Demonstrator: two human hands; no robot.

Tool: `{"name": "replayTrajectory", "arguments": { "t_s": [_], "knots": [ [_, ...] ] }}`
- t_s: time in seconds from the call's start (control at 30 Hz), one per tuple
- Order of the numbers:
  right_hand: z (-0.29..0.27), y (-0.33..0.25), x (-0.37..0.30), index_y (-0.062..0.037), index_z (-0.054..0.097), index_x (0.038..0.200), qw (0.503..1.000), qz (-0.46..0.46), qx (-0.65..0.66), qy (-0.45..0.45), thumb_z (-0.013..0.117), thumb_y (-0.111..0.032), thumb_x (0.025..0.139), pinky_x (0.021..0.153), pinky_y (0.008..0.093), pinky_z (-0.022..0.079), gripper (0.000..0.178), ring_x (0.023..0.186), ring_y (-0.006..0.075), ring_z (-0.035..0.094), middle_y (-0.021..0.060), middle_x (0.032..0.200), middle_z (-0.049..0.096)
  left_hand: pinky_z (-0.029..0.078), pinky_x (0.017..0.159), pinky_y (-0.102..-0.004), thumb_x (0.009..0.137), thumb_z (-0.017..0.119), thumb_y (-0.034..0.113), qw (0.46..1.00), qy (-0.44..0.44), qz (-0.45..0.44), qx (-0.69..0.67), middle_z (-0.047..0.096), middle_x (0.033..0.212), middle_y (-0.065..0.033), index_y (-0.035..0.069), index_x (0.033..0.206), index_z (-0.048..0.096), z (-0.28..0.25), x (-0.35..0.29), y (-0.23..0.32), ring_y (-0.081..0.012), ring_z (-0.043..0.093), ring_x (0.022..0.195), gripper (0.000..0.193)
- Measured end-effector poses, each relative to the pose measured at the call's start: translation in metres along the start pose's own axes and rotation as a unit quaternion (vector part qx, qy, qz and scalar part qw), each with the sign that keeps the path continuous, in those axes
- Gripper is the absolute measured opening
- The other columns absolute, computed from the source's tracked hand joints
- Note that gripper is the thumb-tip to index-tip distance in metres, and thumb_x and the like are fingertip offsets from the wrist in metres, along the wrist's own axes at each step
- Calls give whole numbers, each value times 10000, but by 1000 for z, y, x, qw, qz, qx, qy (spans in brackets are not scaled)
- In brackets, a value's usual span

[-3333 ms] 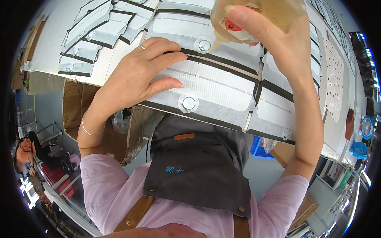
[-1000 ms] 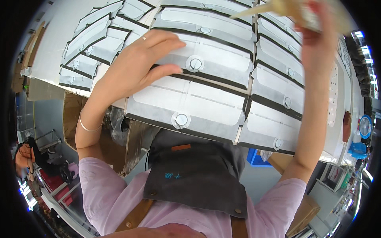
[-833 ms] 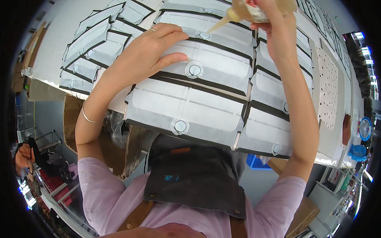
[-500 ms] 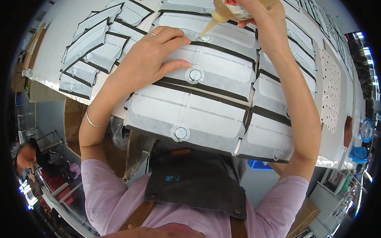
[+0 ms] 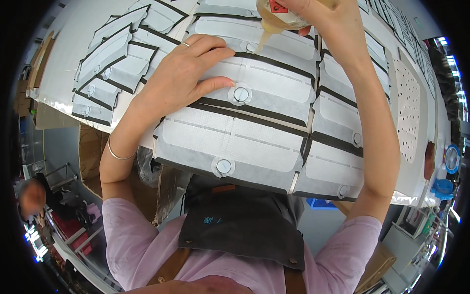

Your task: The person arranges white mask-like components on a perforated board and applies adhesive from a squeeze bottle to the circular tabs on each unit. The person handles the components one by one, placing them in rows and then systematically applying glue to the designated spots.

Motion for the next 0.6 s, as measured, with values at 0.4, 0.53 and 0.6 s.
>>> {"name": "replayTrajectory", "arguments": {
  "t_s": [0.4,0.53,0.6],
  "knots": [
    [3,-10,-4,-20,590,1252,999,16,12,-27,828,-287,858,836,285,539,532,963,136,636,56,1062,660,500,947,-422,873,749,335,1000,10,3,-2,623,1215,-137,7,1178,659,-2,0,-1,-342,575,1138,457],
    [2,7,-6,-15,561,1295,999,-15,43,-20,853,-303,835,851,291,539,617,999,144,633,65,1103,651,499,948,-423,873,748,337,1000,12,10,2,620,1220,-137,6,1176,660,-2,2,2,-342,574,1136,457],
    [1,6,-7,-14,548,1312,999,-28,24,-29,863,-315,826,860,295,539,653,1010,147,632,67,1114,648,498,949,-422,873,747,339,1000,10,10,0,619,1222,-136,6,1177,659,-1,1,2,-341,573,1139,459]
  ]
}}
Point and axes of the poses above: each hand's wrist, its own x-axis towards the middle knuckle, its own z-axis out of the palm, y = z × x, the point moved 9 cm from there along x, towards the middle knuckle
